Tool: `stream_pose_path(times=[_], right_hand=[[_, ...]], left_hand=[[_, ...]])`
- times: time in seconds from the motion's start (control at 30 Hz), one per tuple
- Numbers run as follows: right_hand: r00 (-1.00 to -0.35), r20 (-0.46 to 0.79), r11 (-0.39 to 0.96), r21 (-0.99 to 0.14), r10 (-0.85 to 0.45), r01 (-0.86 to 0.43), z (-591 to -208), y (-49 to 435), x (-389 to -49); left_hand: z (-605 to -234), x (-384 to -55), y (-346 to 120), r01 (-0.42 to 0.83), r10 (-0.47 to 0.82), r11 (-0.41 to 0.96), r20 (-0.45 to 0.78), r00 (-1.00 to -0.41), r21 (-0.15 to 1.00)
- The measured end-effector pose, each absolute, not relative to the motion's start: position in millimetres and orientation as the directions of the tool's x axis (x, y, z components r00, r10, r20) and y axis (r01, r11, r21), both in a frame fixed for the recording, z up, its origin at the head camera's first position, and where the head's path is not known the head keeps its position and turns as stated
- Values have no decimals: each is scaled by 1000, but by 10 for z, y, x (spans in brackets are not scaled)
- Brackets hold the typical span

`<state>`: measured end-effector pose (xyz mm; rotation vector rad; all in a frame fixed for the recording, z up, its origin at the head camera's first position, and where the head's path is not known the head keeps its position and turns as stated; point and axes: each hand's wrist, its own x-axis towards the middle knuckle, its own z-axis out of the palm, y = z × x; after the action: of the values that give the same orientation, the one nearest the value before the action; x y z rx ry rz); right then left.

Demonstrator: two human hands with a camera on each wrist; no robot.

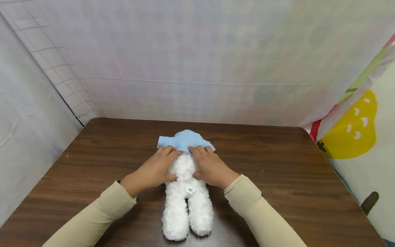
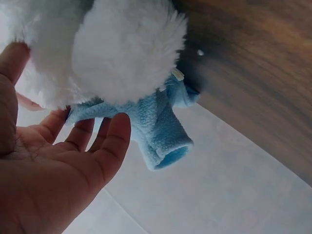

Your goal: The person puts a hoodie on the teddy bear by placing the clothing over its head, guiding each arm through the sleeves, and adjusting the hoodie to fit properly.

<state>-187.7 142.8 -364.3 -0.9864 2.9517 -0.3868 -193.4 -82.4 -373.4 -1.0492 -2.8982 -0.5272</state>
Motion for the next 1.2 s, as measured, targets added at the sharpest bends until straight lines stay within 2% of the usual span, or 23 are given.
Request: stream_pose_path(times=[0.17, 0.33, 0.6, 0.87, 1.2], right_hand=[[-781, 100, 751, -223, -617, -622, -3651, 1444, -1851], [-782, 104, 754, -218, -614, -620, -3664, 1440, -1838], [-796, 112, 773, -191, -595, -605, -3679, 1403, -1802], [-791, 152, 779, -144, -592, -610, -3681, 1390, -1766], [-782, 205, 774, -139, -588, -618, -3690, 1372, -1743]], left_hand=[[-3760, -1889, -844, 624, 606, 704, 170, -777, 339], [-3779, -1875, -856, 585, 576, 708, 155, -803, 396], [-3830, -1858, -887, 641, 599, 696, 231, -767, 325], [-3826, -1828, -876, 596, 571, 705, 190, -799, 386], [-3801, -1806, -884, 642, 607, 702, 213, -766, 309]])
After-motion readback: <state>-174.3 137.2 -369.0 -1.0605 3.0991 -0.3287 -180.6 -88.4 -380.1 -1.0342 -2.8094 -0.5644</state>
